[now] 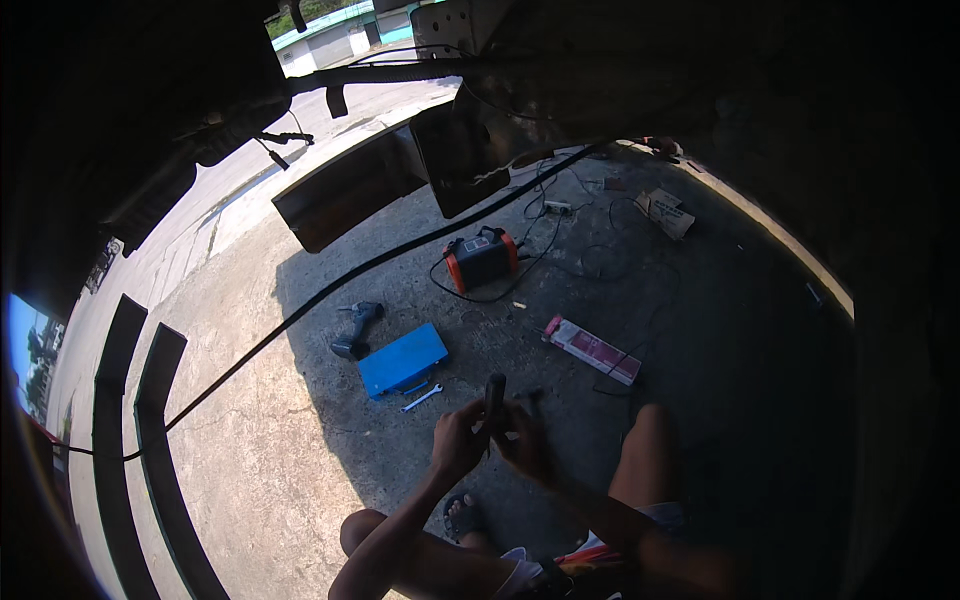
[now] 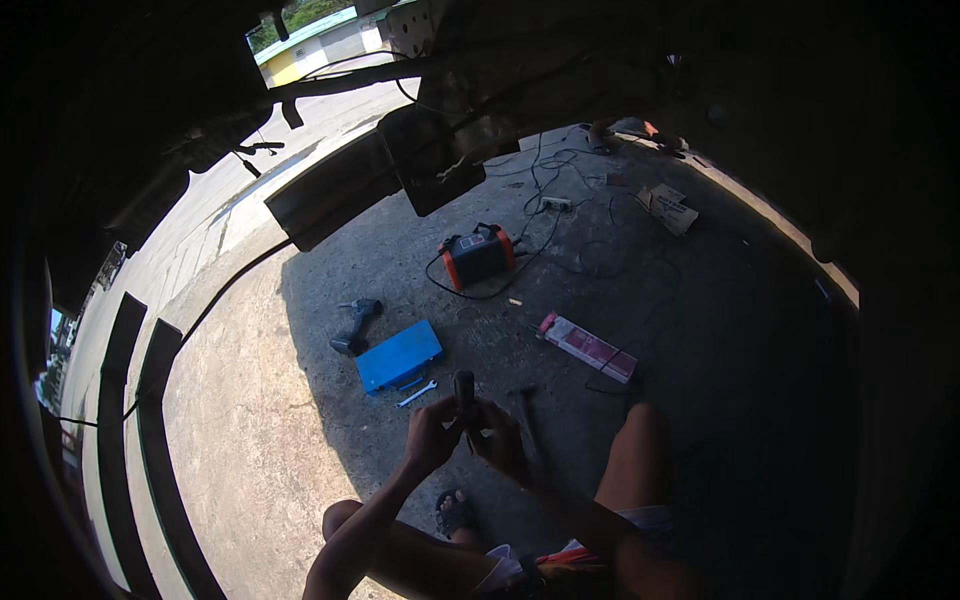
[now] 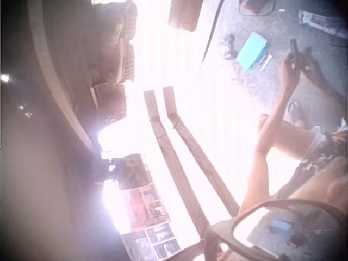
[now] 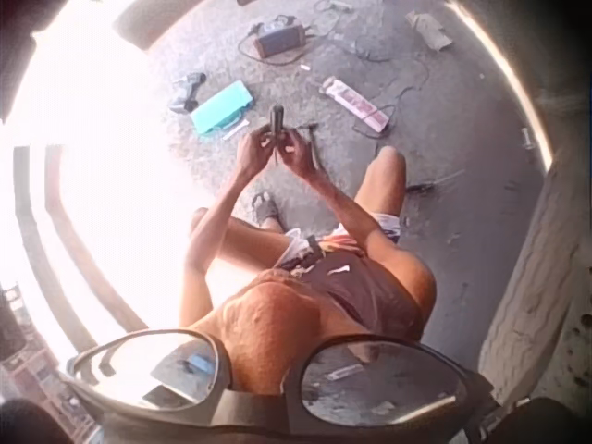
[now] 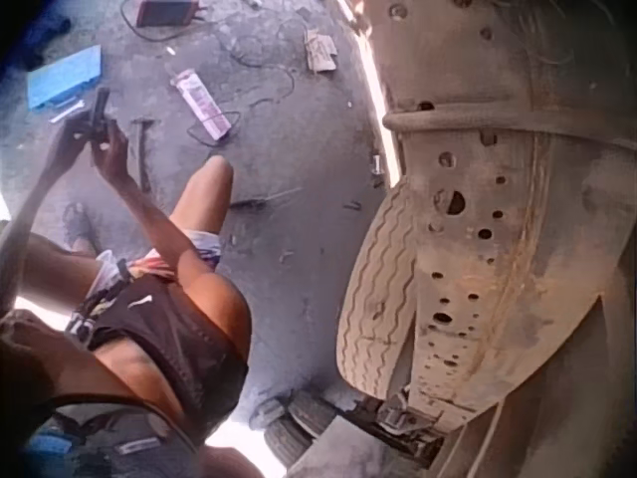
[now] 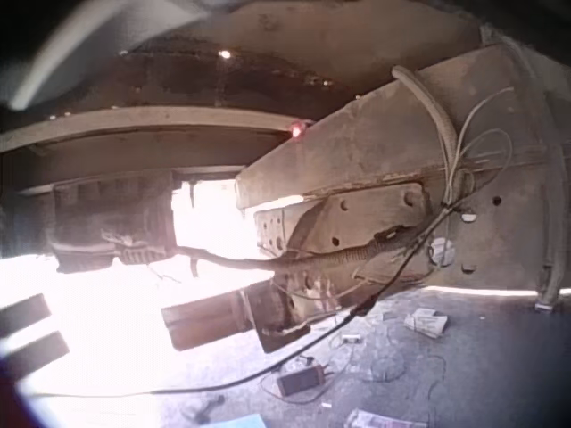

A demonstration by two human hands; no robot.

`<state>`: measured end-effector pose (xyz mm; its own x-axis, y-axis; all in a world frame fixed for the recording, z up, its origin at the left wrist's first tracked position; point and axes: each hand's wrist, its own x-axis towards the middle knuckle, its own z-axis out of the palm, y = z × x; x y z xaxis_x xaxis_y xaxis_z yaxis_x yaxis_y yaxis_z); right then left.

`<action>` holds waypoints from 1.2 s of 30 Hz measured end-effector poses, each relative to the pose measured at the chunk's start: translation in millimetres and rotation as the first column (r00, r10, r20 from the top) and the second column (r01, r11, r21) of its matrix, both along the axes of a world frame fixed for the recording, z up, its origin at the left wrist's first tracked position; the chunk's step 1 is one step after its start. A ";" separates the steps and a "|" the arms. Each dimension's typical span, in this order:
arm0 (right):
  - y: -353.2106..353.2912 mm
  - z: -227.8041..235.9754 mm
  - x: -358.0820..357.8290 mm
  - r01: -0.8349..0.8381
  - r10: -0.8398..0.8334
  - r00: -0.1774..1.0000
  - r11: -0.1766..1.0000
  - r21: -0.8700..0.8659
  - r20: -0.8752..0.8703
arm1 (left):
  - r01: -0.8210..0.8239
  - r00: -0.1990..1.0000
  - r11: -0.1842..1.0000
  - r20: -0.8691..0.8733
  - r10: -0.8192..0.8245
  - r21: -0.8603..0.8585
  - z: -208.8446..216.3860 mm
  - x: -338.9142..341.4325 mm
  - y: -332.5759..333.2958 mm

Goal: The person welds a metal frame under a vehicle using a welding torch, then uses a hammer to tap the welded area. The person repeats welding and hammering on the same section.

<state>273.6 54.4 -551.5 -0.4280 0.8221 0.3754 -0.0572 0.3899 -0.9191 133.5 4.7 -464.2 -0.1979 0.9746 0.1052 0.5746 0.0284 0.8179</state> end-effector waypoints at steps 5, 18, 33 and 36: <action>31.0 -101.8 12.3 0.248 -0.232 0.900 0.969 0.004 0.370 | -0.170 0.978 0.984 -0.113 0.175 0.057 20.5 -12.0 -5.8; -8.4 -294.8 64.7 0.379 0.235 0.431 0.829 -0.411 0.871 | -0.231 0.951 0.941 -0.145 0.271 0.247 53.9 -24.5 -39.7; -10.0 -73.6 147.9 -0.210 0.196 0.975 0.645 -0.735 -0.107 | 0.332 0.943 0.198 -0.329 -0.048 0.922 258.5 69.6 15.2; 3.1 -70.1 164.0 0.053 0.103 0.967 0.810 -0.584 0.231 | 0.400 0.916 0.054 -0.401 0.014 0.915 283.9 104.7 23.2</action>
